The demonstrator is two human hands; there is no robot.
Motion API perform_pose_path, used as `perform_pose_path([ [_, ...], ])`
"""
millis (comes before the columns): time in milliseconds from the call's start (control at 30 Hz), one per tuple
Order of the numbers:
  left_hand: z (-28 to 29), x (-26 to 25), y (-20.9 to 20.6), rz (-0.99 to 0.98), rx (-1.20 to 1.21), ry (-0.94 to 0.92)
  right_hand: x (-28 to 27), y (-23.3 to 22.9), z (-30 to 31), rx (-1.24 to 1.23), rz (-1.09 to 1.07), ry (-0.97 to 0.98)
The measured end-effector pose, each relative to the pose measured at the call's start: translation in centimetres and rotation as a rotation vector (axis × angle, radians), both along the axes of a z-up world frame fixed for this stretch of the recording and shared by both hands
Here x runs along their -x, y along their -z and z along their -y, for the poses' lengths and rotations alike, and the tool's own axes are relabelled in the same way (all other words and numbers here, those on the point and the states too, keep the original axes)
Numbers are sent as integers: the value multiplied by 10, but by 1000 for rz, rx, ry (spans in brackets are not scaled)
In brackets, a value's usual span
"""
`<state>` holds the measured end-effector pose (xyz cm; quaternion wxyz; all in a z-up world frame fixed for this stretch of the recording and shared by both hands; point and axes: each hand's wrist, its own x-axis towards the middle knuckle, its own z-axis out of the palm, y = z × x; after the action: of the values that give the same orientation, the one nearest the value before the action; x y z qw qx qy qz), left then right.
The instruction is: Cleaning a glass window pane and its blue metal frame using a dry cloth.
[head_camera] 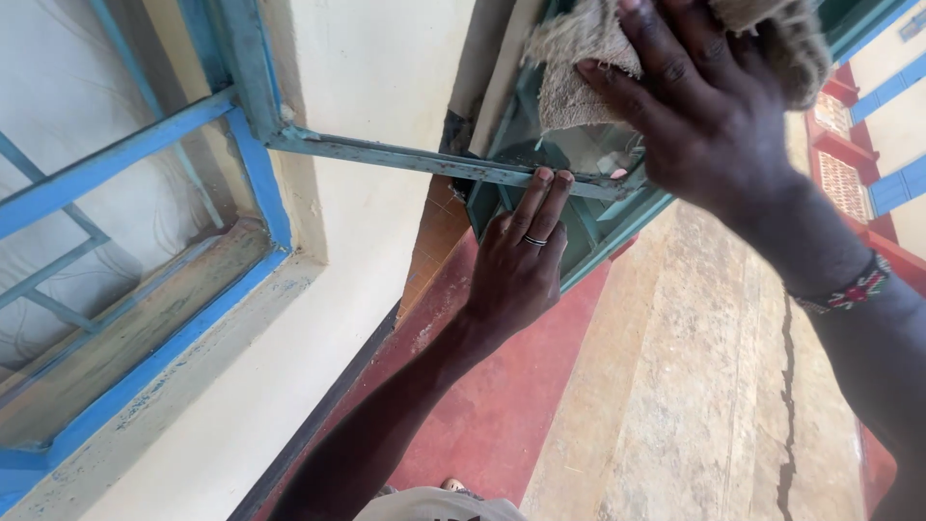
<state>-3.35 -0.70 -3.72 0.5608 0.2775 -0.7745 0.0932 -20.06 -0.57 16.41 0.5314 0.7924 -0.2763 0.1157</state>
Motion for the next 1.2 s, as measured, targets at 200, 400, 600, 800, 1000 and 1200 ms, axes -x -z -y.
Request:
perform_pose_path([
  [200, 4, 3, 8, -24, -38, 34, -4, 2, -8, -80, -337, 11],
  [400, -1, -2, 6, 5, -93, 58, -14, 18, -11, -43, -234, 36],
  [600, -8, -47, -23, 33, -68, 195, 4, 3, -14, -86, -3, 16],
  [800, 4, -92, -17, 0, -19, -11, -19, 40, -10, -167, -310, -98],
  [1000, -3, -82, -23, 7, -77, 12, 7, 24, 0, -30, 162, 37],
  [1200, 8, -77, -6, 51, -64, -21, -29, 21, 11, -54, -367, -118],
])
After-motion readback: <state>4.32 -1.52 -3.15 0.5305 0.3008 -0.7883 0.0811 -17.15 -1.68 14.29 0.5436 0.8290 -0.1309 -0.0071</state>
